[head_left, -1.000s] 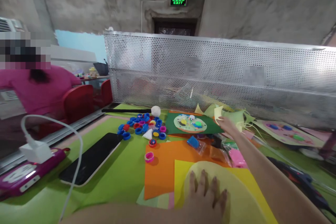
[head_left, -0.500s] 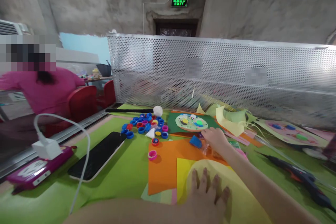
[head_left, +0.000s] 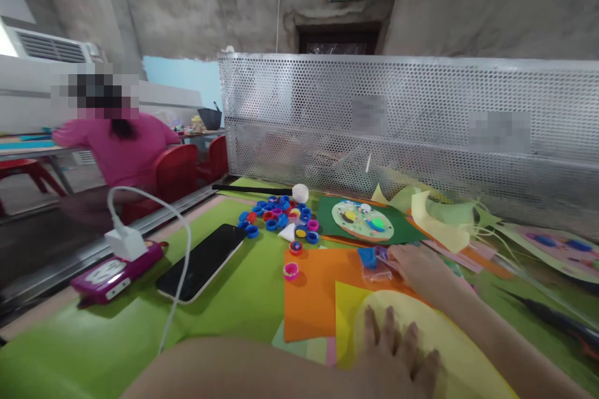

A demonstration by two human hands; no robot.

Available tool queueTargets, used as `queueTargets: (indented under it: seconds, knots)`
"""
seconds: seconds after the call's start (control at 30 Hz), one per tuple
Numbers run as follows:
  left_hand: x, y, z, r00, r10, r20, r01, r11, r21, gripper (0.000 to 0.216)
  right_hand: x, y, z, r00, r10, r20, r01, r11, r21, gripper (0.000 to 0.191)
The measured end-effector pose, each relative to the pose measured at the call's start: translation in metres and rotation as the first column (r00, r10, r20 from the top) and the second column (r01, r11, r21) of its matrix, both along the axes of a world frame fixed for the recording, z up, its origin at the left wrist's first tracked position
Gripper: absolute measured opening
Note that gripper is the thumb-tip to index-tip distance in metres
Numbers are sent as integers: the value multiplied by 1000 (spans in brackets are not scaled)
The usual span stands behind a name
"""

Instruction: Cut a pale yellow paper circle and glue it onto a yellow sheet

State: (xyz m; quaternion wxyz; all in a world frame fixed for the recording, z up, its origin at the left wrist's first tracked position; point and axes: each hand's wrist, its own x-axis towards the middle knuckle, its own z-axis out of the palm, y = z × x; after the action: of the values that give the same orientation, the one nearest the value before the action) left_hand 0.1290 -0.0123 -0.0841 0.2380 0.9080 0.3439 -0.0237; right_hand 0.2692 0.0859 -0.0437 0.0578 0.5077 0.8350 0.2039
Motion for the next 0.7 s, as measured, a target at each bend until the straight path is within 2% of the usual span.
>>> queueTargets:
  seconds: [0.13, 0.3, 0.47, 0.57, 0.7]
  knots:
    - [1, 1, -3, 1000, 8, 0, -8, 1000, 17, 50, 2, 2, -11, 994, 56, -97, -53, 998, 37, 11]
    - [-1, 0, 1, 1000, -4, -3, 4, 997, 75, 50, -5, -4, -25, 976, 69, -207, -41, 990, 136, 19]
    - [-6, -3, 8, 1000, -4, 1, 4, 996, 92, 49, -11, -10, -40, 971, 101, -216, -75, 990, 123, 30]
    - [-8, -4, 9, 1000, 5, 22, -8, 993, 121, 48, -12, -10, -39, 965, 56, -257, -21, 990, 138, 36]
    - [-8, -4, 8, 999, -22, 24, 21, 997, 72, 47, -10, -12, -29, 949, 40, -311, 0, 992, 128, 41]
